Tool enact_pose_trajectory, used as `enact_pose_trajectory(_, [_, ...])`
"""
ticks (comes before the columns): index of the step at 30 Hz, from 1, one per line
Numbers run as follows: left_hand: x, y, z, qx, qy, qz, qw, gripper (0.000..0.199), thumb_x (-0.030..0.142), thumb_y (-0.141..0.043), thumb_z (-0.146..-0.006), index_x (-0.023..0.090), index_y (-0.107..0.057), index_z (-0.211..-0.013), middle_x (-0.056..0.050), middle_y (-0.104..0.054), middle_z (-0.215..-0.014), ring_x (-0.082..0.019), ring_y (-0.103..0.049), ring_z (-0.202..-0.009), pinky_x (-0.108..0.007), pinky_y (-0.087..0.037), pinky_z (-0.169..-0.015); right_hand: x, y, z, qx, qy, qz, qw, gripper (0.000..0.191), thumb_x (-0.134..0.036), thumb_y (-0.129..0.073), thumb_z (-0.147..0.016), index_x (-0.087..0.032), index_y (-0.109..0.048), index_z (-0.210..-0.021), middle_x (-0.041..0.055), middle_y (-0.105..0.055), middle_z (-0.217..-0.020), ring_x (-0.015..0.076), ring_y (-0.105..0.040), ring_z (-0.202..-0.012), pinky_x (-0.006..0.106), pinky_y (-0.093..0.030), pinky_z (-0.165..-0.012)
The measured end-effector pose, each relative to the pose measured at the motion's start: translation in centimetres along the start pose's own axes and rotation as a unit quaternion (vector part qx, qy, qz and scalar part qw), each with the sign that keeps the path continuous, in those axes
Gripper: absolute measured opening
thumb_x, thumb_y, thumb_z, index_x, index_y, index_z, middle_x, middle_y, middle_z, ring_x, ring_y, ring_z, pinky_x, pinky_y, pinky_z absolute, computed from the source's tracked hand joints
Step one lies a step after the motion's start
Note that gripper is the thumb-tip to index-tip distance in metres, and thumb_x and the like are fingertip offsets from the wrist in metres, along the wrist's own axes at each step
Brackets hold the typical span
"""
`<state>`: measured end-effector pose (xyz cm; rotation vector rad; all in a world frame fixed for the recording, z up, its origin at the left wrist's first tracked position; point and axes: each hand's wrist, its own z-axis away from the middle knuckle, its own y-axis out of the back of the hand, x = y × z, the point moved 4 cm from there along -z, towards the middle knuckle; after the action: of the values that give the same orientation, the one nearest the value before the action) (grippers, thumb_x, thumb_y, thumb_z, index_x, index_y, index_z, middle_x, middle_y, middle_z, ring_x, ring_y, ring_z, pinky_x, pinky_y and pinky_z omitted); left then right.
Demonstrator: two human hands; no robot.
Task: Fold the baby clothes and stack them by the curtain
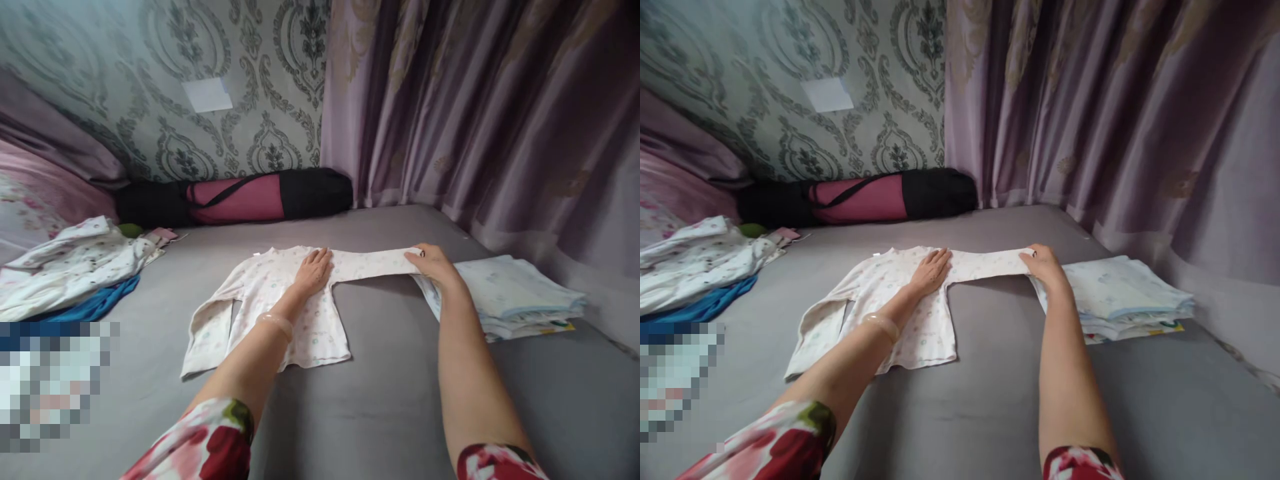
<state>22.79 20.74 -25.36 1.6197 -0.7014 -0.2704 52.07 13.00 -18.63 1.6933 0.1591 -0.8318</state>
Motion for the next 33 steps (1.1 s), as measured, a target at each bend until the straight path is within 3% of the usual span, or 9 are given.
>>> enact_pose_trajectory(3, [0.1, 0.0, 0.0, -0.006, 0.006, -0.015, 1.0, 0.052, 0.038, -0.028, -0.1, 0.017, -0.038, -0.147, -0.007, -0.035, -0.155, -0.029, -0.031, -0.141, -0.043, -0.029, -0.115, 0.3, -0.1, 0.3, -0.021, -0.005, 0.083, 0.996, 0.032, -0.028, -0.057, -0.084, -0.01, -0.07, -0.107, 0.0115, -0.072, -0.093, 0.0219, -0.066, -0.087, 0.028, -0.048, -0.075])
enact_pose_trajectory(9, [0.6, 0.3, 0.1, -0.007, 0.009, -0.027, 1.0, 0.053, 0.04, -0.028, -0.1, 0.016, -0.039, -0.146, -0.009, -0.036, -0.154, -0.029, -0.032, -0.141, -0.043, -0.03, -0.114, -1.4, -1.1, 1.9, -0.029, -0.023, 0.254, 0.966, 0.033, -0.018, -0.048, -0.088, -0.017, -0.068, -0.115, 0.0159, -0.067, -0.115, 0.0284, -0.061, -0.108, 0.038, -0.044, -0.088])
enact_pose_trajectory(12, [0.7, 0.5, 0.2, -0.011, 0.007, -0.023, 1.0, 0.055, 0.044, -0.028, -0.1, 0.015, -0.039, -0.146, -0.009, -0.035, -0.155, -0.03, -0.031, -0.141, -0.044, -0.029, -0.114, -1.6, -1.9, 2.2, -0.019, -0.022, 0.293, 0.956, 0.038, -0.008, -0.041, -0.087, -0.016, -0.069, -0.111, 0.0169, -0.065, -0.117, 0.0289, -0.058, -0.113, 0.043, -0.039, -0.095])
enact_pose_trajectory(18, [0.8, 0.6, 0.2, -0.012, 0.008, -0.019, 1.0, 0.056, 0.046, -0.029, -0.099, 0.017, -0.039, -0.146, -0.009, -0.035, -0.155, -0.029, -0.03, -0.141, -0.044, -0.029, -0.113, -3.0, -2.8, 2.9, 0.042, 0.004, 0.321, 0.946, 0.04, -0.006, -0.034, -0.089, -0.009, -0.067, -0.112, 0.0216, -0.06, -0.123, 0.0332, -0.052, -0.119, 0.048, -0.035, -0.098])
enact_pose_trajectory(21, [0.8, 0.5, 0.2, -0.015, 0.006, -0.021, 1.0, 0.057, 0.046, -0.028, -0.099, 0.016, -0.038, -0.146, -0.01, -0.034, -0.155, -0.03, -0.03, -0.141, -0.044, -0.029, -0.113, -6.4, -5.2, 3.7, 0.023, 0.093, 0.283, 0.954, 0.042, -0.01, -0.031, -0.093, -0.006, -0.058, -0.125, 0.0215, -0.055, -0.133, 0.0303, -0.047, -0.126, 0.043, -0.03, -0.105])
enact_pose_trajectory(24, [0.6, 0.3, 0.2, -0.017, 0.005, -0.033, 0.999, 0.058, 0.044, -0.029, -0.098, 0.015, -0.037, -0.148, -0.011, -0.034, -0.155, -0.03, -0.03, -0.141, -0.044, -0.028, -0.113, -10.5, -9.6, 4.9, -0.075, 0.184, 0.21, 0.957, 0.049, -0.023, -0.025, -0.099, -0.006, -0.043, -0.141, 0.0176, -0.04, -0.15, 0.0258, -0.032, -0.14, 0.04, -0.02, -0.114])
enact_pose_trajectory(27, [0.3, -0.1, 0.2, -0.016, -0.016, -0.049, 0.999, 0.059, 0.038, -0.039, -0.095, 0.015, -0.033, -0.15, -0.012, -0.033, -0.155, -0.03, -0.028, -0.142, -0.043, -0.027, -0.114, -13.6, -13.5, 5.7, -0.143, 0.223, 0.141, 0.954, 0.06, -0.039, -0.018, -0.101, -0.006, -0.03, -0.149, 0.0147, -0.028, -0.157, 0.0237, -0.02, -0.146, 0.039, -0.011, -0.117])
enact_pose_trajectory(30, [0.1, -0.4, 0.2, -0.024, -0.032, -0.052, 0.998, 0.064, 0.035, -0.046, -0.092, 0.013, -0.032, -0.15, -0.014, -0.031, -0.156, -0.032, -0.027, -0.142, -0.043, -0.026, -0.114, -14.5, -15.6, 5.6, -0.169, 0.205, 0.103, 0.958, 0.067, -0.046, -0.011, -0.1, -0.007, -0.022, -0.153, 0.0113, -0.019, -0.16, 0.0217, -0.012, -0.148, 0.038, -0.007, -0.118])
enact_pose_trajectory(33, [0.1, -0.4, 0.2, -0.028, -0.03, -0.055, 0.998, 0.062, 0.034, -0.045, -0.093, 0.014, -0.033, -0.15, -0.015, -0.03, -0.156, -0.031, -0.027, -0.142, -0.045, -0.027, -0.113, -13.5, -16.1, 5.2, -0.18, 0.173, 0.096, 0.964, 0.069, -0.048, -0.007, -0.099, -0.007, -0.016, -0.154, 0.0102, -0.015, -0.161, 0.0203, -0.01, -0.148, 0.038, -0.005, -0.119])
